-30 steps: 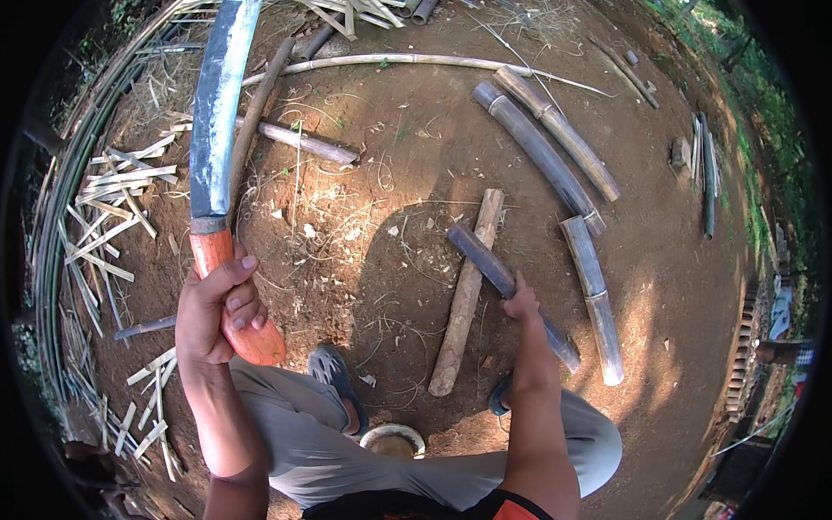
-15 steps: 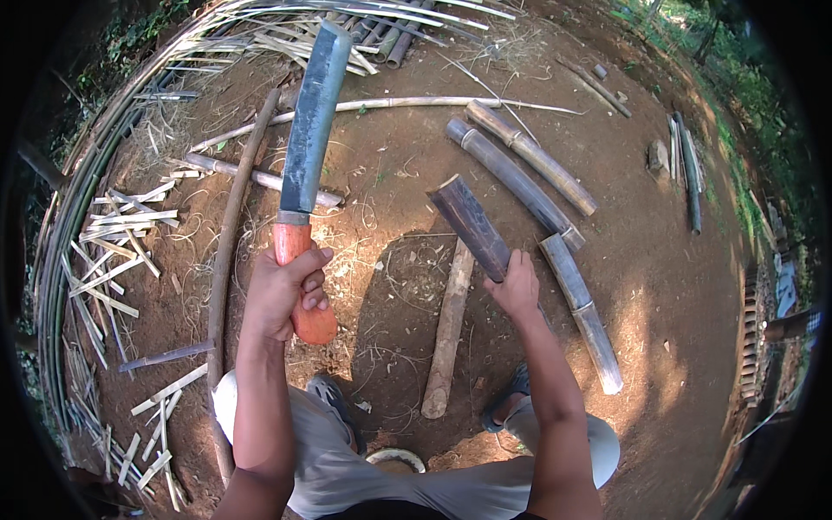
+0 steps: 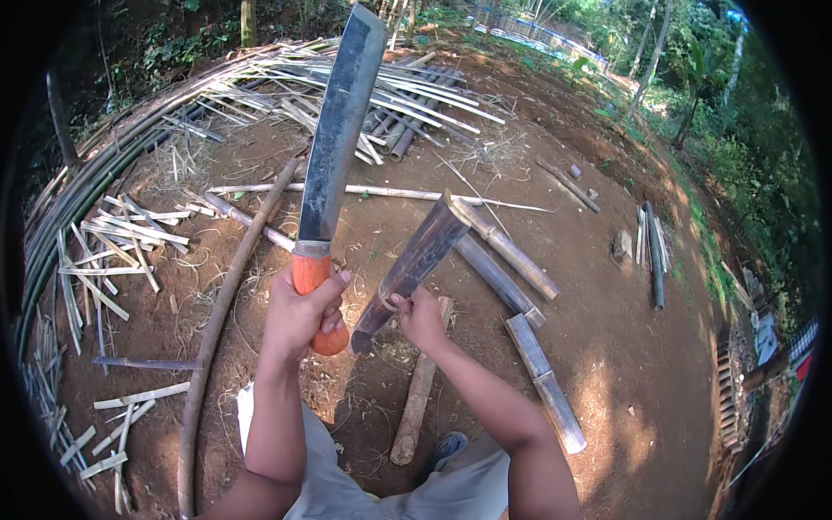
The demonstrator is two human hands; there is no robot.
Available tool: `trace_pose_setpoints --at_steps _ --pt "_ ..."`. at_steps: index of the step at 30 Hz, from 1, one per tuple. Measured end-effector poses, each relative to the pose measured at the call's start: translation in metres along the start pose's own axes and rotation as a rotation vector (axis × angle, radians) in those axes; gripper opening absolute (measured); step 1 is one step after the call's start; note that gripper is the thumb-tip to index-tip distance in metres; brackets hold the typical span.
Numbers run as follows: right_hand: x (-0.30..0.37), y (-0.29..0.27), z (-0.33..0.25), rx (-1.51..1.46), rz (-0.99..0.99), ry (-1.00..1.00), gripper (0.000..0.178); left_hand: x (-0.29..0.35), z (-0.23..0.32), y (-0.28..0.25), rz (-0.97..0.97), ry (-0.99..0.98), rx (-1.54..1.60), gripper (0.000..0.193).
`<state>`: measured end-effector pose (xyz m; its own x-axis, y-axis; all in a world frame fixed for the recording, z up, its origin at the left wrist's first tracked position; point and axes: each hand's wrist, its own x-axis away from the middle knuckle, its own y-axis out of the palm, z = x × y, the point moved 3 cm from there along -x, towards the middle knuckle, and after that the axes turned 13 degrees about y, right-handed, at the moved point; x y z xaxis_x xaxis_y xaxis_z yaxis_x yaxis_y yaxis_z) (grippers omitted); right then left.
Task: The person uses a chisel and a wooden mallet to split bamboo sections into thin strips. They repeatedly position the chisel on the bamboo, strike it with the mallet, and separate the resulting pieces.
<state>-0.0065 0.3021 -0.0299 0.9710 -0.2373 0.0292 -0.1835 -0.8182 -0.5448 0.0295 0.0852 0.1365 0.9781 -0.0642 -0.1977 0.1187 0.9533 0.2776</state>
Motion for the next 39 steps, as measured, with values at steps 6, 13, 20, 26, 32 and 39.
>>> trace_pose_setpoints --at_steps 6,13,20,26,32,39 --pt "0.000 0.042 -0.018 -0.063 0.003 -0.214 0.012 0.004 -0.002 -0.012 -0.013 0.039 -0.189 0.018" --pt "-0.009 0.054 -0.045 -0.130 -0.061 -0.143 0.021 0.010 -0.004 -0.006 0.012 0.168 -0.468 0.021" --pt "-0.006 0.045 -0.037 -0.103 -0.069 -0.103 0.015 0.011 -0.003 -0.017 0.041 0.166 -0.795 0.027" --pt "0.005 0.033 -0.046 -0.081 -0.068 -0.100 0.020 0.015 0.002 -0.016 0.025 0.207 -0.856 0.028" --pt "0.000 0.036 -0.040 -0.094 0.020 -0.119 0.018 0.016 0.001 -0.016 0.021 0.294 -0.800 0.031" --pt "-0.003 0.046 -0.041 -0.057 0.080 -0.120 0.016 0.015 0.000 -0.022 0.031 0.300 -0.815 0.030"
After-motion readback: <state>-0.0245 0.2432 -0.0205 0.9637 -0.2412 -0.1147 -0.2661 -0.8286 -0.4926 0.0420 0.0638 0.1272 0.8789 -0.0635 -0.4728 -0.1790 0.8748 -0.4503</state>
